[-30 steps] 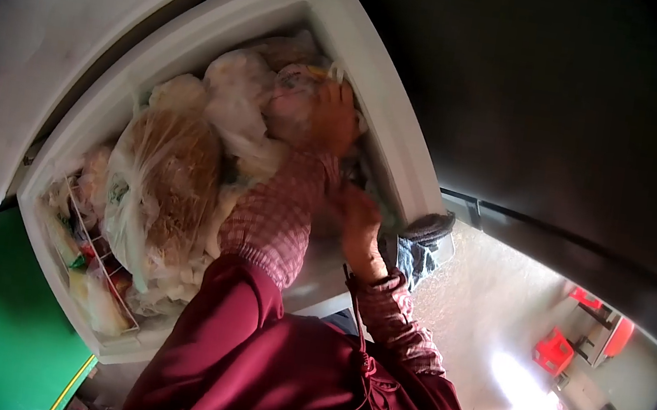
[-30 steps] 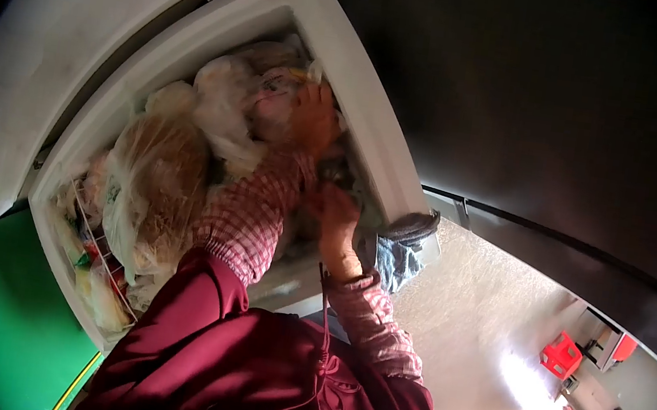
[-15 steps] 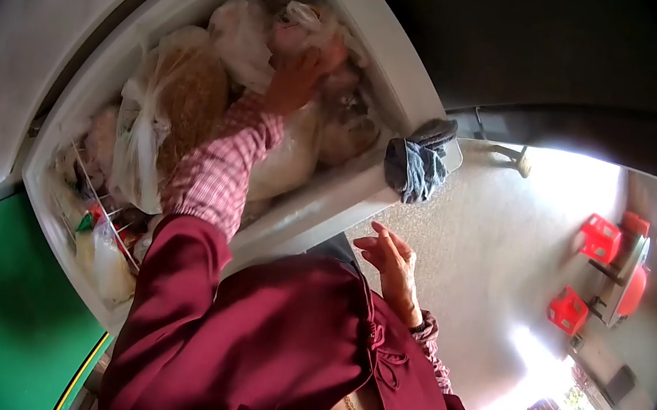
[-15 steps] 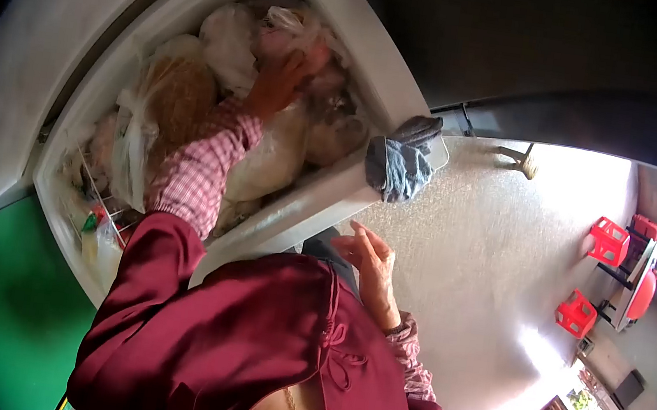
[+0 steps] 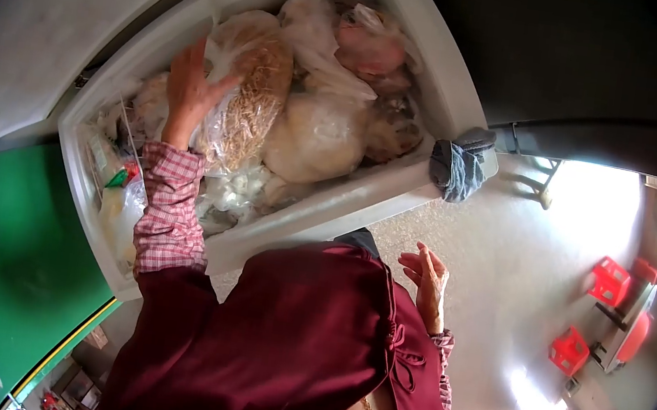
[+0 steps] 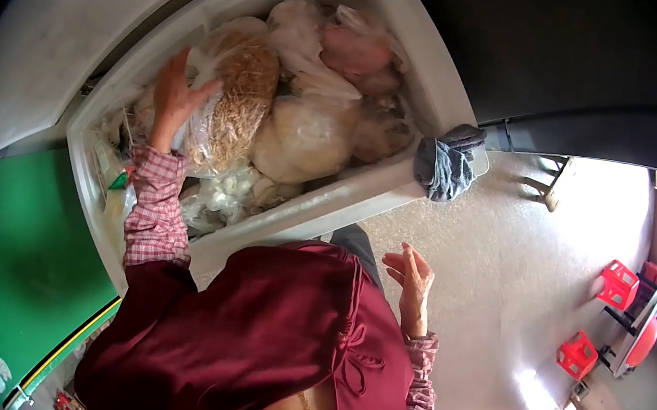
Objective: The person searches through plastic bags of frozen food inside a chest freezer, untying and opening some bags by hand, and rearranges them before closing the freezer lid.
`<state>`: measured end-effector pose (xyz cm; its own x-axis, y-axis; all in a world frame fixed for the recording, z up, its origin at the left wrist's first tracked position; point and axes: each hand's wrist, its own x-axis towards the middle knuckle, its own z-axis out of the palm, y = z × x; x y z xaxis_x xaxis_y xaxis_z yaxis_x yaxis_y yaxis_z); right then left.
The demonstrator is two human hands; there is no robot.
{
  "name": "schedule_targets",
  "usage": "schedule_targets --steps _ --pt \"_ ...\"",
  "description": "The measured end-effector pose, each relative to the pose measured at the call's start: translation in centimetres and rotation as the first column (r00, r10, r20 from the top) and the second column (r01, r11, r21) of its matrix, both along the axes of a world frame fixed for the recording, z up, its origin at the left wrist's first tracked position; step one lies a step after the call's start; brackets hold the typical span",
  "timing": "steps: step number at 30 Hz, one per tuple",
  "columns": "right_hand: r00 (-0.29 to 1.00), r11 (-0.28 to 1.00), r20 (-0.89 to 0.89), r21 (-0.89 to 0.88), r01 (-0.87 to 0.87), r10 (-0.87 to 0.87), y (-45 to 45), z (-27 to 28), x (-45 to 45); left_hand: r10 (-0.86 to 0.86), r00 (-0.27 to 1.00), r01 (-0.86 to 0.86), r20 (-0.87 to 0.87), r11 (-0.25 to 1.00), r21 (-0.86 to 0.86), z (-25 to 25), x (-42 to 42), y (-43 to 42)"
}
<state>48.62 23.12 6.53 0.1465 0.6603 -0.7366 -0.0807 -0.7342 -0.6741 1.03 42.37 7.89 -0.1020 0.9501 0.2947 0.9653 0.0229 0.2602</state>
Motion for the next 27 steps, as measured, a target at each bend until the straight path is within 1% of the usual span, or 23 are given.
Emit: schedule_targets --steps 1,3,4,5,8,9,10,11,14,15,17,18,19,20,22,24,26,27 --pt "1.000 1.000 -0.020 0.010 0.004 -0.004 -0.1 -0.7 0.2 0.053 0.998 -0.056 -0.037 0.992 -0.111 -1.0 -0.6 -0.9" --pt "0.999 0.999 -0.026 0.031 -0.020 0.021 0.0 -1.0 0.1 0.040 0.997 -0.045 -0.059 0.995 -0.094 -4.8 -0.9 -1.7" --pt "0.999 0.999 -0.029 0.040 -0.031 0.032 0.1 -1.3 0.0 0.032 0.997 -0.039 -0.070 0.995 -0.087 -4.6 -0.1 -1.9" --pt "0.999 0.999 -0.018 0.044 -0.031 0.032 0.1 -1.7 0.1 0.075 0.996 -0.080 -0.039 0.987 -0.138 -4.1 0.4 -1.9" --pt "1.000 0.996 0.009 0.084 -0.022 0.021 -0.3 -2.0 0.5 0.169 0.985 -0.172 -0.041 0.982 -0.080 -6.5 -1.5 -0.2" --pt "0.999 0.995 0.017 0.094 -0.029 0.027 -0.4 -1.6 0.5 0.130 0.970 -0.117 0.204 0.990 -0.076 -6.3 -2.4 -0.3" --pt "1.000 0.995 0.022 0.099 -0.013 0.011 -0.7 -1.6 0.6 0.081 0.896 -0.061 0.437 0.996 -0.060 -5.8 -3.3 -0.3" --pt "1.000 0.995 0.025 0.102 0.005 -0.007 -1.2 -1.7 0.8 0.027 0.767 -0.006 0.641 0.999 -0.034 -5.5 -3.7 -0.1" --pt "0.998 0.996 0.031 0.075 0.056 -0.058 -2.9 -2.5 1.4 0.034 0.472 0.061 0.881 0.996 -0.071 -1.2 -0.8 -1.8" --pt "0.996 0.995 0.035 0.066 0.076 -0.079 -3.4 -2.8 1.4 0.045 0.442 0.088 0.896 0.992 -0.093 -0.9 -0.3 -1.7" --pt "0.995 0.995 0.025 0.042 0.091 -0.092 -4.4 -3.4 1.4 0.019 0.358 0.118 0.934 0.991 -0.065 -0.5 0.9 -2.1" --pt "0.995 0.995 0.023 0.031 0.099 -0.100 -4.6 -3.5 1.5 0.006 0.310 0.133 0.951 0.990 -0.050 0.6 1.9 -2.2" --pt "0.998 0.998 0.016 0.004 0.059 -0.059 -4.7 -3.3 1.6 -0.006 0.323 0.118 0.946 0.992 -0.034 1.9 2.5 -2.1" --pt "0.997 0.997 0.019 0.006 0.073 -0.073 -4.9 -3.3 1.6 -0.011 0.317 0.096 0.948 0.995 -0.021 3.3 3.4 -2.1" --pt "0.996 0.996 0.018 0.021 0.085 -0.085 -5.0 -3.6 1.5 -0.030 0.277 0.144 0.960 0.990 -0.011 5.9 5.2 -1.9" --pt "0.995 0.994 0.012 0.041 0.103 -0.104 -4.9 -3.5 1.4 -0.062 0.270 0.253 0.961 0.967 -0.009 8.3 7.9 -1.4" --pt "0.993 0.990 0.003 0.081 0.115 -0.115 -5.1 -3.8 1.6 -0.098 0.269 0.324 0.958 0.946 0.005 8.7 10.7 -0.8" --pt "0.992 0.989 0.001 0.083 0.125 -0.125 -5.2 -3.7 1.7 -0.102 0.249 0.361 0.963 0.933 0.006 7.8 11.6 0.0"
